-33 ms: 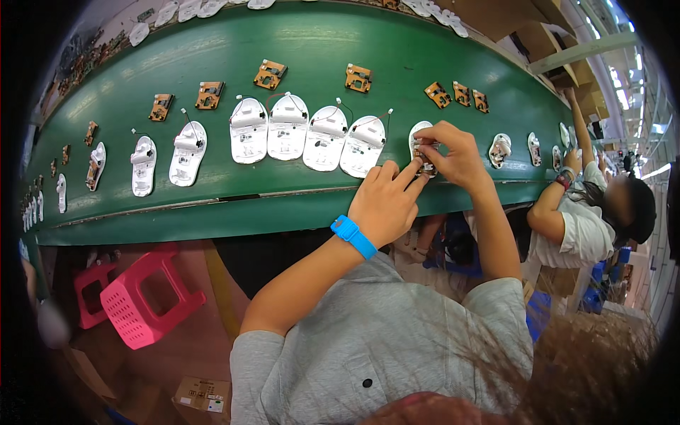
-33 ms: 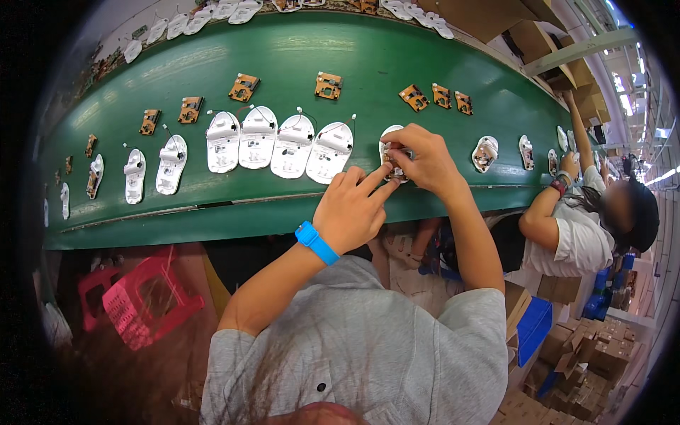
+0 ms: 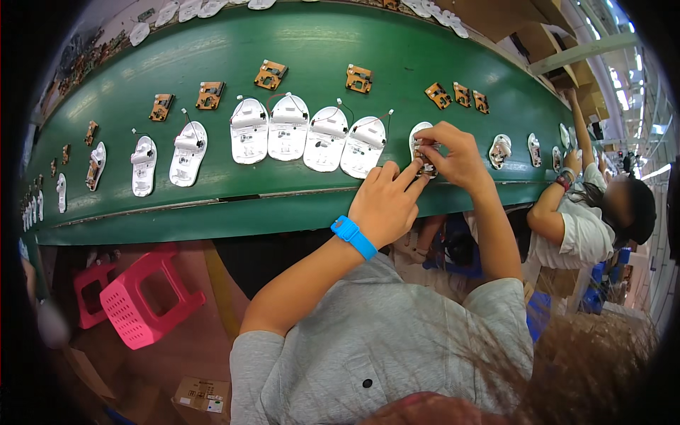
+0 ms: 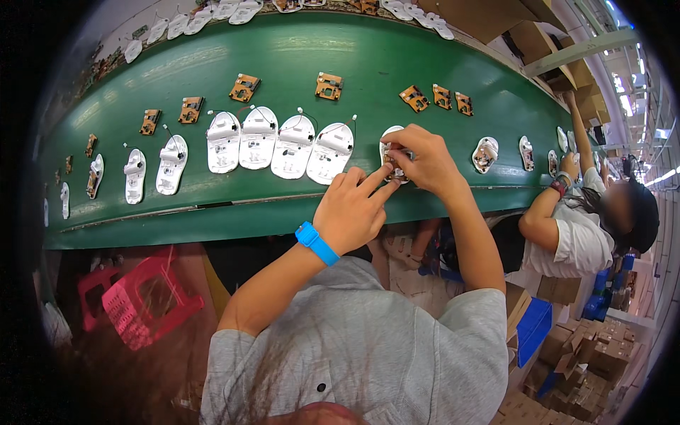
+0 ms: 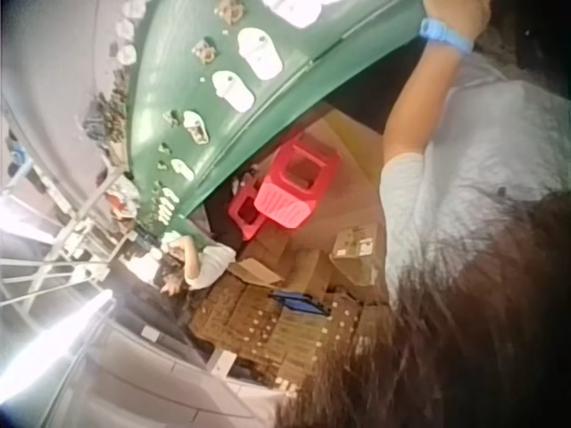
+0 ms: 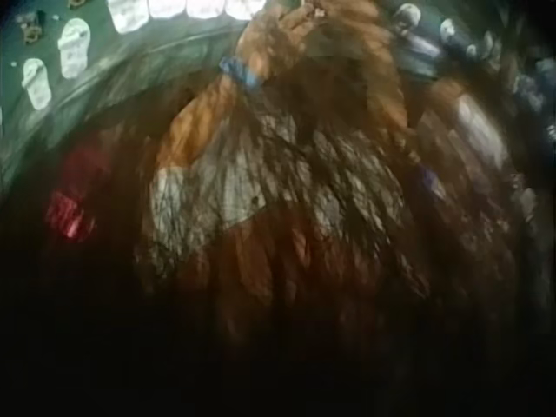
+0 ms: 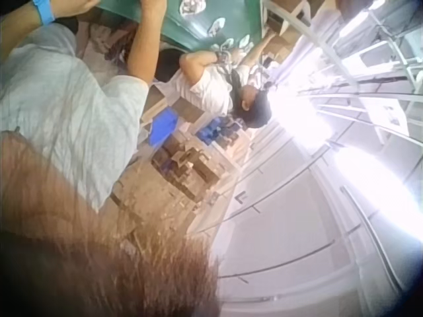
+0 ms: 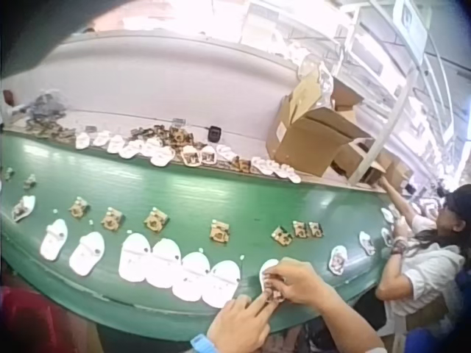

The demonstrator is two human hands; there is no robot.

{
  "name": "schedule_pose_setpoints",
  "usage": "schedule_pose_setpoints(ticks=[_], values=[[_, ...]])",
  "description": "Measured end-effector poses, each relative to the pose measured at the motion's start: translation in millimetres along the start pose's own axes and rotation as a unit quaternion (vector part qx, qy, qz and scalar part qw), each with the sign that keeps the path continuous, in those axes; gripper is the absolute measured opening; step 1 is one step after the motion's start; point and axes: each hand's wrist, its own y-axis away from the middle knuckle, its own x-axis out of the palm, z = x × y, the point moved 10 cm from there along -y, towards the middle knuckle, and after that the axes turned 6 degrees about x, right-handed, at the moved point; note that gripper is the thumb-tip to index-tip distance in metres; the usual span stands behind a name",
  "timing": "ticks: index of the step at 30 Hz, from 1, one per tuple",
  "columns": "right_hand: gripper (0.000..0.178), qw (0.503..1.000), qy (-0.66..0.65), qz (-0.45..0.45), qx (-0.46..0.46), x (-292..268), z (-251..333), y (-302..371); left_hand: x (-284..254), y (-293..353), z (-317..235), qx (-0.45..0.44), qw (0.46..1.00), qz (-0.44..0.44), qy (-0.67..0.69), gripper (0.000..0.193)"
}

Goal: Assembling small components onto white substrates at a manual assembly station.

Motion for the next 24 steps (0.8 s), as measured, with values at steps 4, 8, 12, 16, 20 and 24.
schedule_pose_setpoints(ticks=[4, 8, 12, 16, 20, 24], values=[[0.028, 1.0, 0.01, 0.024, 0.0, 3.3, 6.1, -3.5, -1.6, -0.4, 0.1, 0.003, 1.0, -0.006, 0.003, 0.048], [0.029, 0.994, 0.085, 0.016, -0.069, 8.3, 16.1, -4.3, -0.2, -1.0, 1.4, -0.001, 1.0, -0.003, 0.016, 0.048], [0.035, 0.99, 0.11, 0.032, -0.083, 9.7, 19.2, -6.8, -1.0, -2.3, 2.3, -0.004, 1.0, -0.013, 0.015, 0.046], [0.043, 0.996, 0.071, 0.053, -0.022, 6.7, 12.6, -4.1, 2.1, -1.9, 2.8, -0.017, 1.0, -0.008, 0.022, 0.047], [0.045, 0.997, 0.05, 0.035, -0.037, 2.6, 15.0, -3.9, 0.8, -1.1, 3.5, -0.011, 1.0, -0.009, 0.027, 0.047], [0.05, 0.994, 0.084, 0.057, -0.027, 8.9, 12.4, -6.3, 1.5, -1.3, 2.5, -0.004, 1.0, -0.009, 0.023, 0.047]])
